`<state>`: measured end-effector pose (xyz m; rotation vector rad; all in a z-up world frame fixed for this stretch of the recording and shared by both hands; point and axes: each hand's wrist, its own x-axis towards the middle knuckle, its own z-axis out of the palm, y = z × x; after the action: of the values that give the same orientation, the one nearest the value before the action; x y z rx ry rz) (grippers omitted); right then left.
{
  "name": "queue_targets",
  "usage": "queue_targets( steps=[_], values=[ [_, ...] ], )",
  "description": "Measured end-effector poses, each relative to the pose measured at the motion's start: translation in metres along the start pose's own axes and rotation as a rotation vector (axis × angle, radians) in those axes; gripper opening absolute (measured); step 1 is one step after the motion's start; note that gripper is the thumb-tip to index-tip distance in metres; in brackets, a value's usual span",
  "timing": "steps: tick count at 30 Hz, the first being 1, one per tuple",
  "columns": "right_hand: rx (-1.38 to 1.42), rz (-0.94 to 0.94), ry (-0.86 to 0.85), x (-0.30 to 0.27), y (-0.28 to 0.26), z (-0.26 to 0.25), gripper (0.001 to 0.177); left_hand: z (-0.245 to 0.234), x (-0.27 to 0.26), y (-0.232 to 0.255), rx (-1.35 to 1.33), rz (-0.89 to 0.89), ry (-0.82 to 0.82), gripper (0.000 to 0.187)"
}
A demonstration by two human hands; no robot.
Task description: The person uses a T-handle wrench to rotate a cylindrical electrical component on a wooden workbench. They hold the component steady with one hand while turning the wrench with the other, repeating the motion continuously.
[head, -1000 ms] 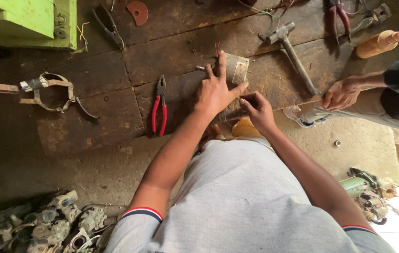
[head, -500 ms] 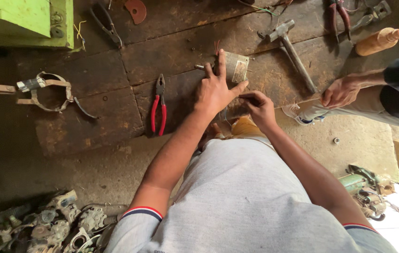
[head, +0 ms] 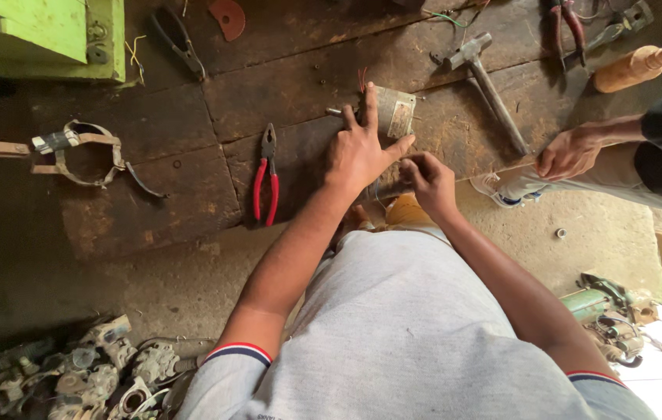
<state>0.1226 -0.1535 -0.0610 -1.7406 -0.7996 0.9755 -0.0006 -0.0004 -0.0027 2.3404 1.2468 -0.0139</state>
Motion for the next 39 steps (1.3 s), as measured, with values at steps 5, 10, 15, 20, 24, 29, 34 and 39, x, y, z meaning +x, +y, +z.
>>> queue_targets(
  steps=[5,10,15,20,24,29,34,39],
  values=[
    [-0.322,-0.130,0.019,0.014,0.014,0.004,0.032,0.002,0.000,-0.001,-0.029,0.006,0.014,0.125],
    [-0.146,0.286,-0.049,0.030,0.027,0.008,0.049,0.001,0.000,-0.001,-0.046,0.006,0.031,0.126],
    [0.064,0.353,-0.105,0.025,0.020,0.005,0.049,0.000,-0.001,0.001,-0.047,-0.004,0.017,0.126],
    [-0.116,0.163,-0.175,0.012,-0.004,-0.006,0.035,-0.001,-0.002,0.002,-0.029,-0.004,0.024,0.126],
    [-0.147,0.032,-0.159,0.008,-0.014,-0.007,0.019,-0.003,-0.001,0.000,-0.008,0.011,-0.011,0.124],
    [-0.003,0.047,-0.118,0.006,-0.012,-0.005,0.012,-0.002,-0.001,0.001,-0.012,0.002,0.026,0.123],
    [0.036,0.002,-0.088,0.003,-0.005,-0.003,0.014,-0.001,-0.002,0.001,-0.024,-0.002,0.038,0.124],
    [-0.148,-0.015,-0.076,0.007,0.005,0.001,0.033,-0.001,-0.002,0.000,-0.043,0.000,0.029,0.124]
  ],
)
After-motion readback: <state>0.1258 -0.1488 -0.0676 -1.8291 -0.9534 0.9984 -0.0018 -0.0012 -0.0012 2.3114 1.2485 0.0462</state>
